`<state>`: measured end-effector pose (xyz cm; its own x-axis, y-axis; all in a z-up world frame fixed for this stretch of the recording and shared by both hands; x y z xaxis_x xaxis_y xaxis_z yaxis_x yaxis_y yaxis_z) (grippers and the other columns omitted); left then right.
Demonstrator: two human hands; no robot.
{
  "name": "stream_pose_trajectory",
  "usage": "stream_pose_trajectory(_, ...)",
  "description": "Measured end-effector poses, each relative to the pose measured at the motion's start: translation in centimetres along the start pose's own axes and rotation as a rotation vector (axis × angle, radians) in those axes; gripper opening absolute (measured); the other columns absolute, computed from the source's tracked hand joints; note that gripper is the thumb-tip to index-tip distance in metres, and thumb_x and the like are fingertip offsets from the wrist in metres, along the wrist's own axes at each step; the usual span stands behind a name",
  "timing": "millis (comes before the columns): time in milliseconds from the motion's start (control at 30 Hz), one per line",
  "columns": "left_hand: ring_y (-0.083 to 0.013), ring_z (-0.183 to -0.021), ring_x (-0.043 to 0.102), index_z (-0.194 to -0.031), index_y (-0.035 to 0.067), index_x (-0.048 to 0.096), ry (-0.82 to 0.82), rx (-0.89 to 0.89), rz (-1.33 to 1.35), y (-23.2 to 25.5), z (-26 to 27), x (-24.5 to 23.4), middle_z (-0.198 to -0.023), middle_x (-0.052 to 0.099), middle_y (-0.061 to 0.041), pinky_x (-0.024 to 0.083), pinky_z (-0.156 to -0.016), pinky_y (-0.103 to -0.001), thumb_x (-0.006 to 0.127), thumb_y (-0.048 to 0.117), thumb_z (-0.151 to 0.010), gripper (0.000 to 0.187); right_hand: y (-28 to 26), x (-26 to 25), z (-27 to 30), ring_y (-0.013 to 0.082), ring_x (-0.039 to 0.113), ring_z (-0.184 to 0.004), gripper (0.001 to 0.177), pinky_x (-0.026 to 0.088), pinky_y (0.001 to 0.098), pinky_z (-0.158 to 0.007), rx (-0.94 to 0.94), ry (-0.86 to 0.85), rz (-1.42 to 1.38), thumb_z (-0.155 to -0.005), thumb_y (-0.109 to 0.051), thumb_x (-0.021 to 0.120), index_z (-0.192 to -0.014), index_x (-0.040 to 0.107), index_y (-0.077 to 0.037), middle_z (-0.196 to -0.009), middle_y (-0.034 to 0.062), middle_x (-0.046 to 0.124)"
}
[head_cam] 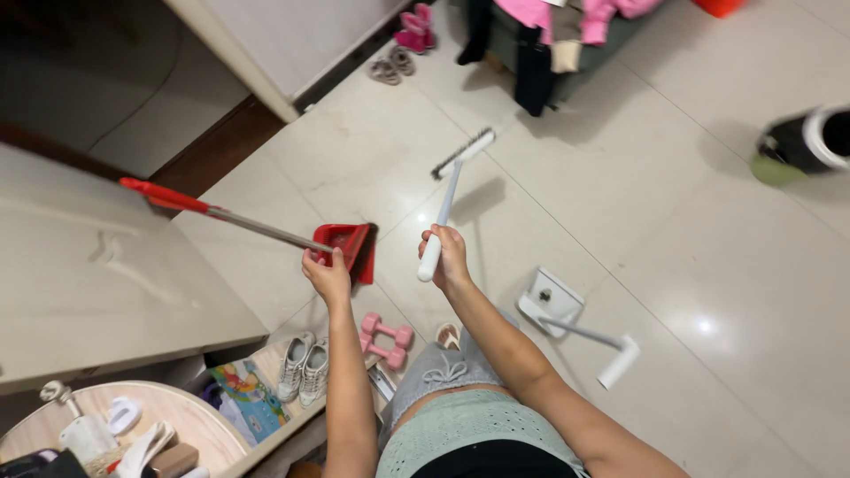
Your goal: The person sits on the floor and folds several pieces of clothing, placing some into a cardboard box. They then gather the remaining clothes and move them to another area. Finally, they sweep the tiled floor with a broom and dustpan.
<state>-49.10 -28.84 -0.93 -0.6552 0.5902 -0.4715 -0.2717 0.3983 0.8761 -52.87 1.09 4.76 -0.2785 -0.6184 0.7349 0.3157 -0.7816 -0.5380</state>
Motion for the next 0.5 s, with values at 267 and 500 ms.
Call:
stream_pose_trajectory(267,-0.0433,-0.135,0.044,-0.154,-0.007,0.024,0.435,-0.177,-0.042,-6.9,-12.4,-2.0,-0.147,0.037,-0.029,0.039,-0.114,-0.049,0.083,0.027,-0.088,0.095,10.2,7.2,-16.6,0.0191,0.059,-0.063,0.017,0.05,0.0343,-0.056,0.274,-0.003,0.083,-0.094,-0.019,0.062,-0.1,0.053,-0.006,-0.079,0.0088,0.063)
stream_pose_trajectory(500,-0.0441,-0.139,0.037,-0.155,-0.006,0.021,0.78,-0.421,0.004,-7.5,-23.3,-1.6,-0.151,0.031,-0.028,0.036,-0.115,-0.049,0.085,0.024,-0.084,0.1,12.7,14.4,-32.7,0.0187,0.059,-0.062,0.018,0.047,0.0343,-0.053,0.474,-0.036,0.228,-0.092,-0.022,0.062,-0.1,0.055,-0.007,-0.077,0.006,0.063)
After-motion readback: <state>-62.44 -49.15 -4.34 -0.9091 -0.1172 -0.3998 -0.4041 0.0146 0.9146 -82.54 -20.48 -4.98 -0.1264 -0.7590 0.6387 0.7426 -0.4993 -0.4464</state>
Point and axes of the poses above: each hand's wrist, its own z-axis away from the middle knuckle, its own x-axis out of the palm, y = z × x, the point moved 7 cm from there along -z, towards the middle knuckle
